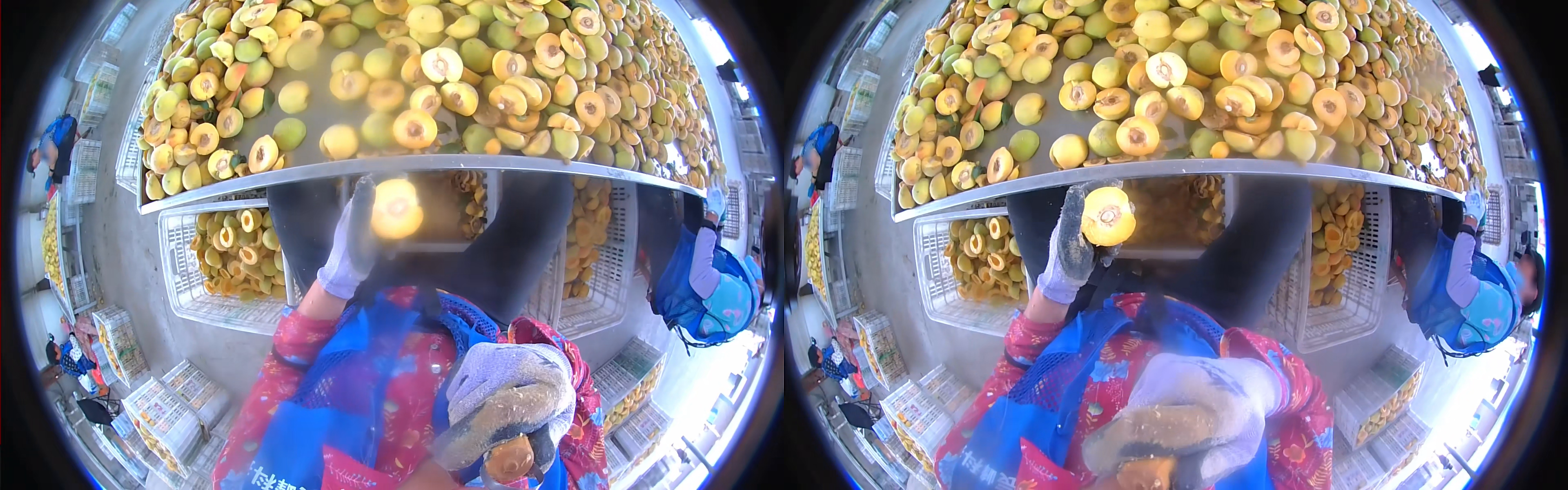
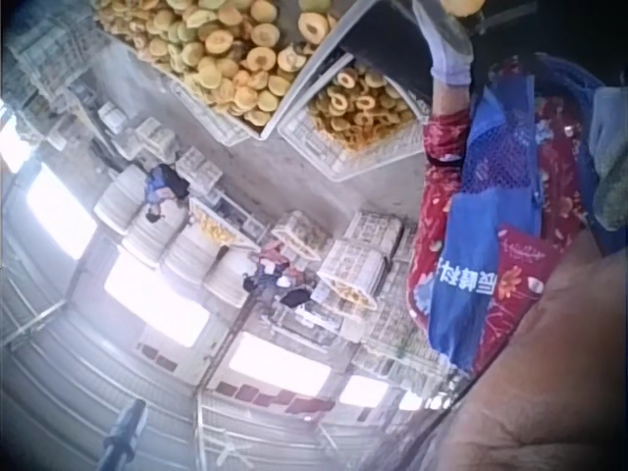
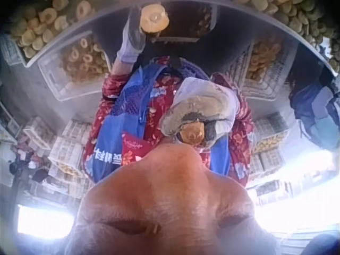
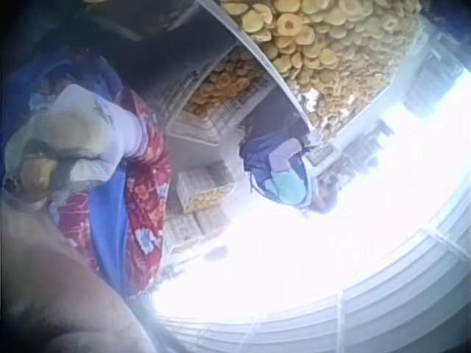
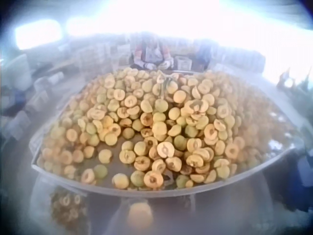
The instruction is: The person repeatedly picks mangoes from a large pile on a metal table, peels them with a small knife, and places the peeled fruit into a white crate below. The process is continuous and repetitive, with other workers visible in the background.
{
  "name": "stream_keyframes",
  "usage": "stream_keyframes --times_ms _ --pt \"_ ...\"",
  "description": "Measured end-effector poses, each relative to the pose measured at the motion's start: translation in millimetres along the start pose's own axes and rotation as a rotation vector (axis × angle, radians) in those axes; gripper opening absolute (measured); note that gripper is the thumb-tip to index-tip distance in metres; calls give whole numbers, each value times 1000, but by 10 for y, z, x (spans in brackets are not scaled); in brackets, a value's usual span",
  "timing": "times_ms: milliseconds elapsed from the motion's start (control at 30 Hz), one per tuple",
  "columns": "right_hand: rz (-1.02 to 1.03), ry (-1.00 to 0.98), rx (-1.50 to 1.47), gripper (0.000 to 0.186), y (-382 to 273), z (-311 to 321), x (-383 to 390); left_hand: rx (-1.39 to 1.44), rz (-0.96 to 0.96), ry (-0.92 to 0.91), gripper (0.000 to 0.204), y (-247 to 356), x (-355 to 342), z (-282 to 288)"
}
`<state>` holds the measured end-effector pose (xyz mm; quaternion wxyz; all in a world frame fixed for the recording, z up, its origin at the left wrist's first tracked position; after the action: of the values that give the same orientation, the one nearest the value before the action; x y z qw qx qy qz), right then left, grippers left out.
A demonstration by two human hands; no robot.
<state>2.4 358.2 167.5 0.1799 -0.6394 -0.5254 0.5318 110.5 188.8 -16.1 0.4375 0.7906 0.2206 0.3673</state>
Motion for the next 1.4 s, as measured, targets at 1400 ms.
stream_keyframes --times_ms 1400 --pt "-733 163 1016 35 1262 859 389 -752 -292 138 17 53 -13 -384"
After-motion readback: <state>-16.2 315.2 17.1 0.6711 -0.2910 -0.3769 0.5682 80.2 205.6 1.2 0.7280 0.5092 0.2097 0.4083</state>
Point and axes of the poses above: each hand's wrist, its own x-axis away from the middle knuckle, its own z-axis out of the back of the hand, y = z × x, the point moved 5 cm from there along -x, towards the middle knuckle
